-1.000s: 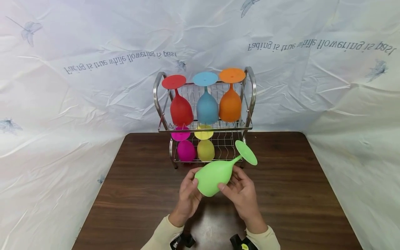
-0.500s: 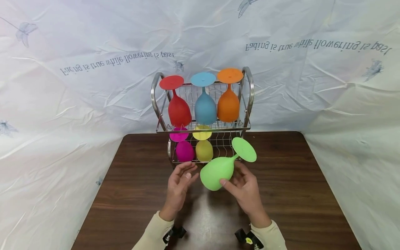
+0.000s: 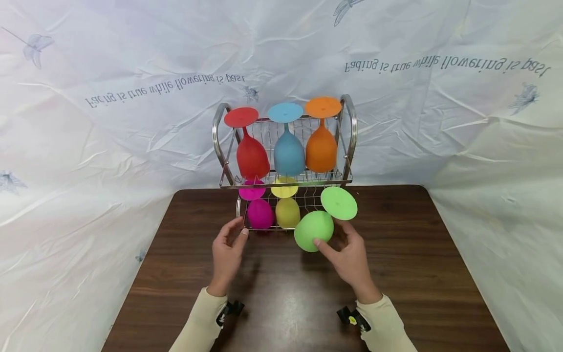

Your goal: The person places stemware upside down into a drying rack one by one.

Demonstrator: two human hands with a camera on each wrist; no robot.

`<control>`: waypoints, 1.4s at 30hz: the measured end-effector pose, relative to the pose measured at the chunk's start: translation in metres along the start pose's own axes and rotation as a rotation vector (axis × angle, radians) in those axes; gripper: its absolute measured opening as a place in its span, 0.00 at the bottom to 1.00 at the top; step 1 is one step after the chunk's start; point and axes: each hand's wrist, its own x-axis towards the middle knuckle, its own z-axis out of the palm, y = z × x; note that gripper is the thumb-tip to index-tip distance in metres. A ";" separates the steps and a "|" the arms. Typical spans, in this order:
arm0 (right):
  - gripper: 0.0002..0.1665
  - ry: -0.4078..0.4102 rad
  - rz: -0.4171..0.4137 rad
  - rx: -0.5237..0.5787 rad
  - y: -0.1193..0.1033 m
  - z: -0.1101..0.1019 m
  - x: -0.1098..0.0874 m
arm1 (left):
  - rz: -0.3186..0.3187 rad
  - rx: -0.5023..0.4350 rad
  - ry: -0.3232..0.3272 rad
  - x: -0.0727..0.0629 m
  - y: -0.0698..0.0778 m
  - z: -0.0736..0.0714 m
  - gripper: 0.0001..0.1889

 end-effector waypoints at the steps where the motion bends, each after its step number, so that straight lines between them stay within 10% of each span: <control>1: 0.43 0.004 -0.001 -0.034 0.002 0.000 0.002 | 0.014 0.043 0.018 0.002 -0.004 -0.002 0.18; 19: 0.41 0.072 -0.019 -0.227 0.027 0.014 0.027 | 0.020 0.341 0.098 0.041 -0.048 -0.007 0.25; 42: 0.44 0.076 0.022 -0.332 0.050 0.022 0.042 | 0.027 0.361 0.078 0.056 -0.054 -0.003 0.24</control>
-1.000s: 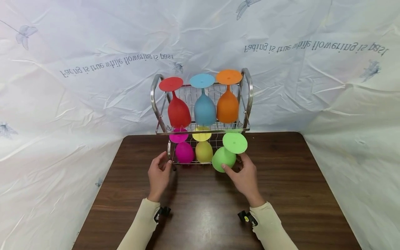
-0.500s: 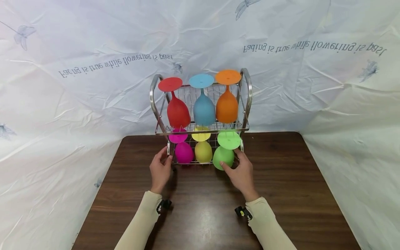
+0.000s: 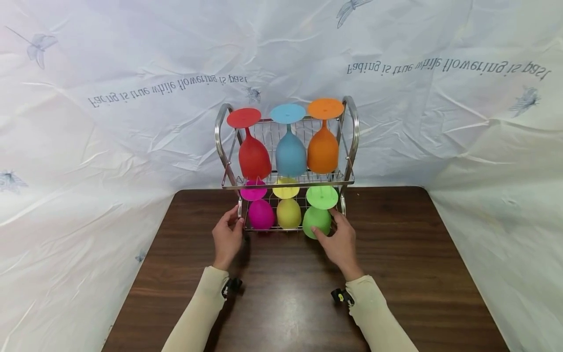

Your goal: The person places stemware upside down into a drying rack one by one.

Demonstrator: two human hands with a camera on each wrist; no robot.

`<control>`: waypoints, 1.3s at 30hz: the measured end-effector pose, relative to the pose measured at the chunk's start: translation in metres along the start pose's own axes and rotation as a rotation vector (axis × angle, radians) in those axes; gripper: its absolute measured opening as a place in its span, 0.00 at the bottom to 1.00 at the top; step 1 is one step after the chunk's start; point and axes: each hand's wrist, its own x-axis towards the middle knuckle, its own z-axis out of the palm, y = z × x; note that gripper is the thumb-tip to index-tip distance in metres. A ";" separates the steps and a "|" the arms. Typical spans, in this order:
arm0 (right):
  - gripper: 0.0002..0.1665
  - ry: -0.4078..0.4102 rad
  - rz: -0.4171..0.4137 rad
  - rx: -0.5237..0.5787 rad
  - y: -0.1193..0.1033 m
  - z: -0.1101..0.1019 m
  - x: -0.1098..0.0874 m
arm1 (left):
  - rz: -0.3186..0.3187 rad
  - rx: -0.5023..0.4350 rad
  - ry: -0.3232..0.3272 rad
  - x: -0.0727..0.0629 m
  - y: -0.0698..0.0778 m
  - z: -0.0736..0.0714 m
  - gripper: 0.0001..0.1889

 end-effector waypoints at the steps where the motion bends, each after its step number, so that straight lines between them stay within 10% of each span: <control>1: 0.45 0.001 0.000 -0.006 0.001 0.000 0.001 | 0.001 0.000 -0.001 0.000 0.000 0.000 0.23; 39: 0.45 0.016 0.043 -0.139 0.015 0.024 0.037 | 0.079 -0.004 0.029 -0.003 -0.002 0.002 0.23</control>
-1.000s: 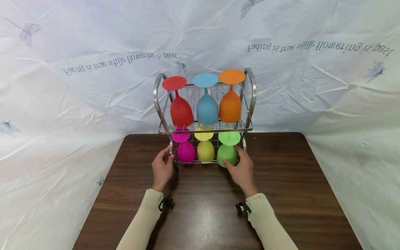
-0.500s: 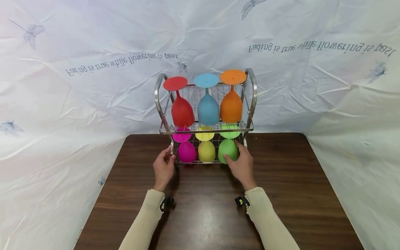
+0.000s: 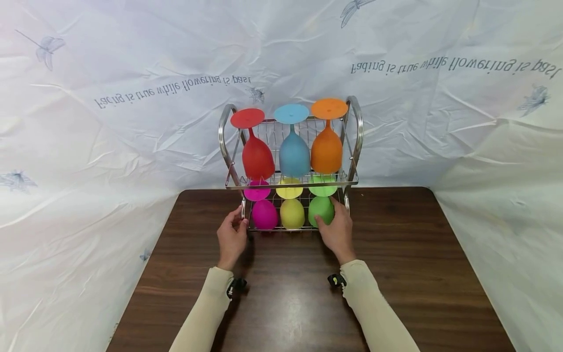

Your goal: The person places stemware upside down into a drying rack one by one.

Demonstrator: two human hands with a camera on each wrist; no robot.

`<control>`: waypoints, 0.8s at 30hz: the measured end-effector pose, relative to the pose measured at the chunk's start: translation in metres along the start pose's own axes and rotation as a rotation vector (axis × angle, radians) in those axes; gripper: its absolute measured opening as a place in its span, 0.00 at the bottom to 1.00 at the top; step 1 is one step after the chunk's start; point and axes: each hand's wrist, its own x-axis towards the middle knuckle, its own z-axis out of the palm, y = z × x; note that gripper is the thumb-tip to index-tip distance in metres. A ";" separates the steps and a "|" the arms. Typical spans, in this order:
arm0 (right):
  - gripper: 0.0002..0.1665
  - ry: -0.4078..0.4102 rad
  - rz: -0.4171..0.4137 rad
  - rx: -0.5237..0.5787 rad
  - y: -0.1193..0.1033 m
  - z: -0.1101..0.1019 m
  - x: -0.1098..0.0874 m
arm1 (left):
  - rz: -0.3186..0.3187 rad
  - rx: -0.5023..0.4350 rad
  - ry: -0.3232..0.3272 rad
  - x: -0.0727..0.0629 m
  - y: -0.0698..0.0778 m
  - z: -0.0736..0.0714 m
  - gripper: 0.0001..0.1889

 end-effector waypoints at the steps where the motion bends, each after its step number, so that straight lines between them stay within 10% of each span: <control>1: 0.45 -0.004 0.003 -0.003 0.000 0.001 0.000 | 0.001 -0.002 0.001 0.000 0.000 0.000 0.23; 24: 0.46 -0.076 0.069 -0.067 0.002 0.001 0.000 | 0.022 -0.003 0.003 -0.002 0.001 0.001 0.23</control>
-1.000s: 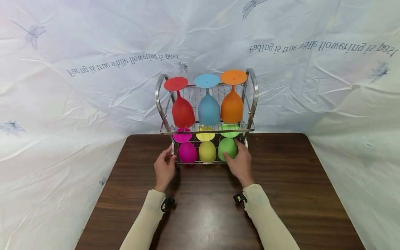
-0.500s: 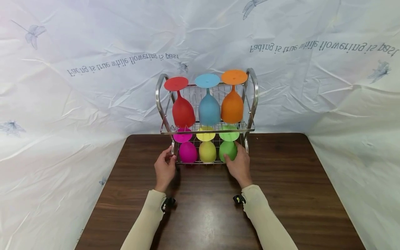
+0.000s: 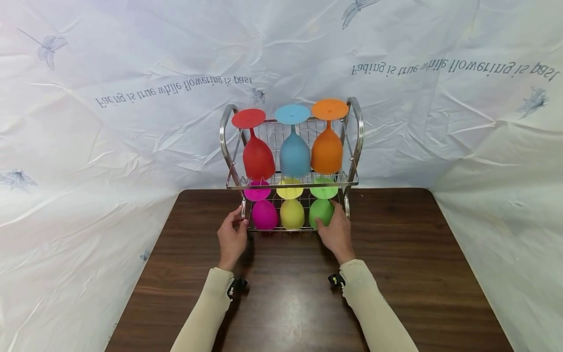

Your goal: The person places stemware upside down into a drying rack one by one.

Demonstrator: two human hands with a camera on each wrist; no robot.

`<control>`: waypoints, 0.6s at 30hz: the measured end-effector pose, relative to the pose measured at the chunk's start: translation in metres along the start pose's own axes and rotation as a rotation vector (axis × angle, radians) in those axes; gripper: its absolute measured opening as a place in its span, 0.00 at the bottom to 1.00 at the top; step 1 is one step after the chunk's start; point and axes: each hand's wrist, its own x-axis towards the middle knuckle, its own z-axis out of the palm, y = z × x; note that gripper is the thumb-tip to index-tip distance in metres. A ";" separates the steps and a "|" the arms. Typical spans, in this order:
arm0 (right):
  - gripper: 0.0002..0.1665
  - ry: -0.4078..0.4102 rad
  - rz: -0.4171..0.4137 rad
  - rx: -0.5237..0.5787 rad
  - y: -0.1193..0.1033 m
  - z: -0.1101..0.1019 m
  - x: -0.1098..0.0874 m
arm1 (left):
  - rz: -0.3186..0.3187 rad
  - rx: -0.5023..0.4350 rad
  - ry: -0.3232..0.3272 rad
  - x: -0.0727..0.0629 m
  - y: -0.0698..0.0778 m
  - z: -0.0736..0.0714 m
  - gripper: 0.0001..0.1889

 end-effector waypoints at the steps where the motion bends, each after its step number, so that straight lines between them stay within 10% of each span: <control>1: 0.46 -0.003 0.002 0.002 0.000 0.000 0.000 | 0.001 -0.001 -0.002 0.000 0.000 0.000 0.23; 18: 0.48 -0.026 -0.066 -0.004 -0.016 -0.022 -0.023 | -0.017 0.011 -0.006 0.002 -0.005 -0.002 0.24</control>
